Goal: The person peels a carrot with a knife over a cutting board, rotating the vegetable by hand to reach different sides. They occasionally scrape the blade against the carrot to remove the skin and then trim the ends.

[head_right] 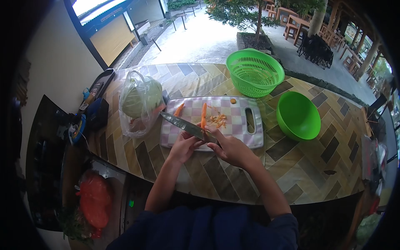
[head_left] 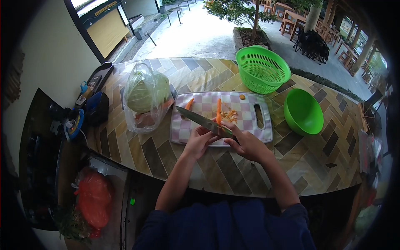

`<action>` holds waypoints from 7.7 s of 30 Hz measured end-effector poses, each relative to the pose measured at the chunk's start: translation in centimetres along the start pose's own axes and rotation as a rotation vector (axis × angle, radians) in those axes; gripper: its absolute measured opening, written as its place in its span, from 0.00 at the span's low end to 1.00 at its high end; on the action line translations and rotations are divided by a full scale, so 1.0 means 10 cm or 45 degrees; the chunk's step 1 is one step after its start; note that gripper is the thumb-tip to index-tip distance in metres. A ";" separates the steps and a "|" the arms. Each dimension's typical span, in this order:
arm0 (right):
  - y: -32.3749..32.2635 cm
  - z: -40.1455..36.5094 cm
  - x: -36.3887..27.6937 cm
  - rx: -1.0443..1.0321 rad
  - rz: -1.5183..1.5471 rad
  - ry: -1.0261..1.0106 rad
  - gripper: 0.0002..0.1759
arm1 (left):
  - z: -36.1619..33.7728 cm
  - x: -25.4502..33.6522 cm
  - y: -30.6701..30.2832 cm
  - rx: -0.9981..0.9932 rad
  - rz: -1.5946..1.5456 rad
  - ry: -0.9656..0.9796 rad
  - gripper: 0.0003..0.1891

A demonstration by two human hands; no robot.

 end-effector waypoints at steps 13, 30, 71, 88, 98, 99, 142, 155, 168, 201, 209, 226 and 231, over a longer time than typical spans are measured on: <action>0.01 0.03 0.01 0.084 -0.143 0.032 0.26 | -0.01 0.00 0.00 0.012 -0.048 -0.007 0.10; 0.00 0.02 -0.03 -0.003 0.021 0.027 0.29 | 0.01 -0.07 -0.09 0.108 0.073 -0.010 0.08; 0.01 0.07 -0.02 0.167 -0.057 -0.007 0.27 | 0.00 0.03 0.06 0.056 0.302 0.086 0.13; -0.05 0.08 0.00 0.010 0.197 0.068 0.24 | -0.02 0.09 0.19 -0.062 0.357 0.144 0.19; -0.09 0.08 0.03 -0.058 0.321 0.025 0.25 | -0.01 0.08 0.19 -0.055 0.246 0.107 0.18; -0.10 0.08 0.03 -0.050 0.304 0.015 0.25 | -0.01 0.08 0.19 -0.060 0.239 0.095 0.19; -0.20 0.15 0.17 0.087 0.873 0.230 0.21 | -0.01 0.02 0.13 -0.115 -0.086 -0.085 0.26; -0.13 0.17 0.21 0.065 0.513 0.244 0.23 | 0.01 0.02 0.05 0.088 -0.170 -0.091 0.23; -0.12 0.17 0.26 0.139 0.590 0.215 0.27 | 0.01 0.02 0.08 0.053 -0.153 -0.104 0.25; -0.12 -0.08 -0.01 -0.141 0.631 0.141 0.28 | 0.05 0.02 0.03 0.077 -0.233 0.048 0.18; 0.03 -0.08 -0.09 -0.130 0.280 -0.017 0.27 | 0.05 0.03 -0.01 0.109 -0.241 0.051 0.20; 0.01 -0.07 -0.17 -0.080 0.093 -0.055 0.29 | 0.06 -0.04 -0.06 0.049 -0.450 0.016 0.18; 0.01 -0.06 -0.16 -0.069 0.049 -0.053 0.28 | 0.06 -0.04 -0.06 0.076 -0.453 -0.002 0.18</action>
Point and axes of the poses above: each hand's wrist, its own z-axis towards the middle knuckle, its own y-axis out of the palm, x = y × z, the point moved 5 cm from there along z, towards the middle knuckle, and after that the axes turned 8 degrees about y, right-handed, at the moved point
